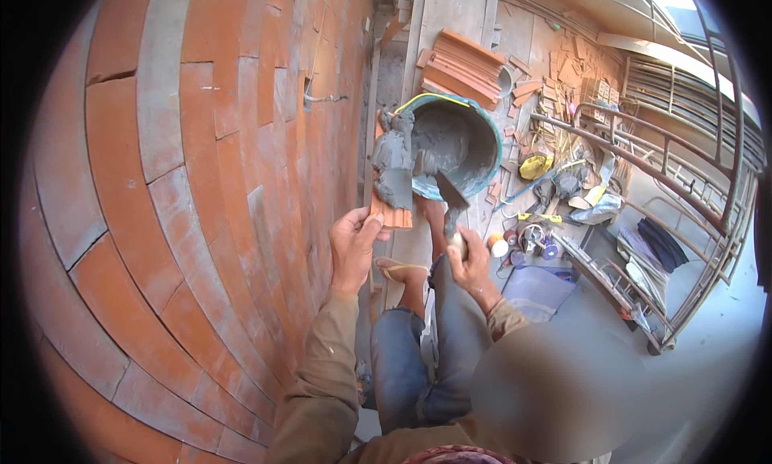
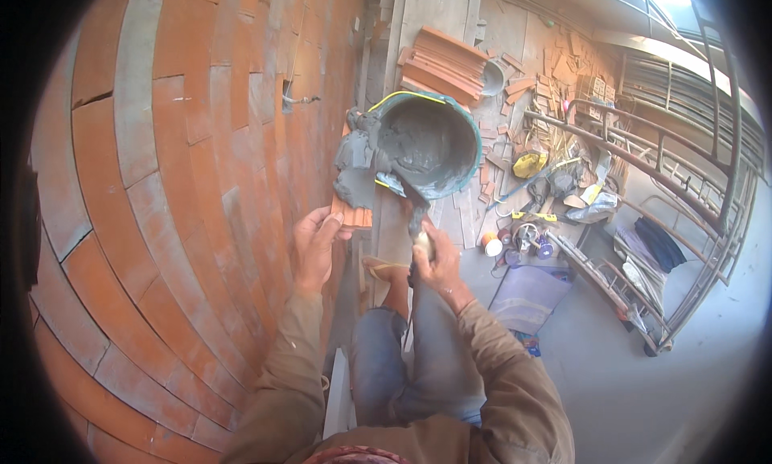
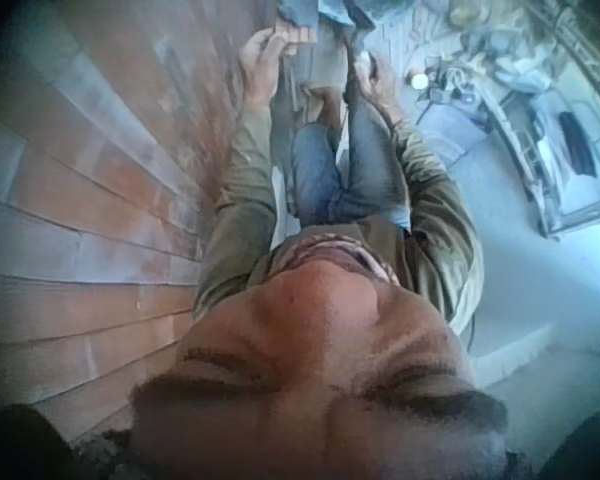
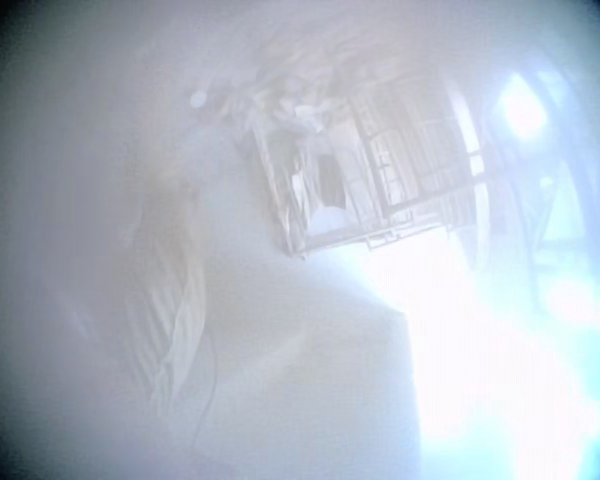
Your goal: The person applies cement to the back of rectangular terracotta tiles using a trowel and places them onto a curved wall surface. They repeatedly pick up tiles, apply adhesive, and press the tiles into place to form a continuous pattern.
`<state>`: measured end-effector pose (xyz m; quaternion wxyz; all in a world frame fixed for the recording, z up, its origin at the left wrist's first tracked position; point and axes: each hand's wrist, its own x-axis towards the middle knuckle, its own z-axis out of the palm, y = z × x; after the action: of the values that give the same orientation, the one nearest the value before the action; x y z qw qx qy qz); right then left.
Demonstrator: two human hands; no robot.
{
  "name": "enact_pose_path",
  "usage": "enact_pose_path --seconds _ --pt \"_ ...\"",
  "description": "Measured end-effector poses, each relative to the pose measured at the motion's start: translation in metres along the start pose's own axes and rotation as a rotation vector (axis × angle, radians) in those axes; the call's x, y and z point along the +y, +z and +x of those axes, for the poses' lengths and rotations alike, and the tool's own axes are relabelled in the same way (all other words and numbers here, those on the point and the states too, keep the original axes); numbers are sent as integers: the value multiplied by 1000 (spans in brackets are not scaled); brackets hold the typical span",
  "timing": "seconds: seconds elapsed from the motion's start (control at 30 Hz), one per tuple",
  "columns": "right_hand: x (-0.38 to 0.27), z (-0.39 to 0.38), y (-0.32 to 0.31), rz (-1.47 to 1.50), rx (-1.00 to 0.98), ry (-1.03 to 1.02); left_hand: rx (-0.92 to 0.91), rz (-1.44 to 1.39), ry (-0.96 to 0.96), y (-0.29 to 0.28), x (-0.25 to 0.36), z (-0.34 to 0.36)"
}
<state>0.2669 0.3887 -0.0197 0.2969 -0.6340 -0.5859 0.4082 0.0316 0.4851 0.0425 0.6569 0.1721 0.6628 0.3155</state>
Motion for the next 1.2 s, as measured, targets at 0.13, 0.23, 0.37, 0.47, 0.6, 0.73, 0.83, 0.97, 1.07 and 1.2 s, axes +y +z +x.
enact_pose_path --seconds 0.13,0.23,0.37,0.47,0.6,0.73,0.83,0.97,1.07,1.2 --pt "-7 -16 18 89 50 -18 -42 -57 8 12 20 7" --pt "4 -20 31 29 93 -126 -102 -75 -4 15 30 12" --pt "18 -29 24 -14 98 -119 -110 -75 -9 6 29 18" --pt "27 -35 -2 -72 -14 -70 -98 -79 -20 -4 28 19" --pt "43 -37 -37 -183 -156 88 -93 -82 -6 -27 19 18" --pt "77 6 -18 -249 -225 326 -61 -24 15 -40 9 4" --pt "117 60 10 -365 -401 576 -29 10 48 -43 2 -14" --pt "139 99 30 -544 -488 520 -34 16 36 -50 -5 -49" --pt "107 112 38 -514 -411 286 -37 -17 12 -56 -6 -83" --pt "6 135 35 319 -469 295 -40 -103 17 -58 -1 -136"
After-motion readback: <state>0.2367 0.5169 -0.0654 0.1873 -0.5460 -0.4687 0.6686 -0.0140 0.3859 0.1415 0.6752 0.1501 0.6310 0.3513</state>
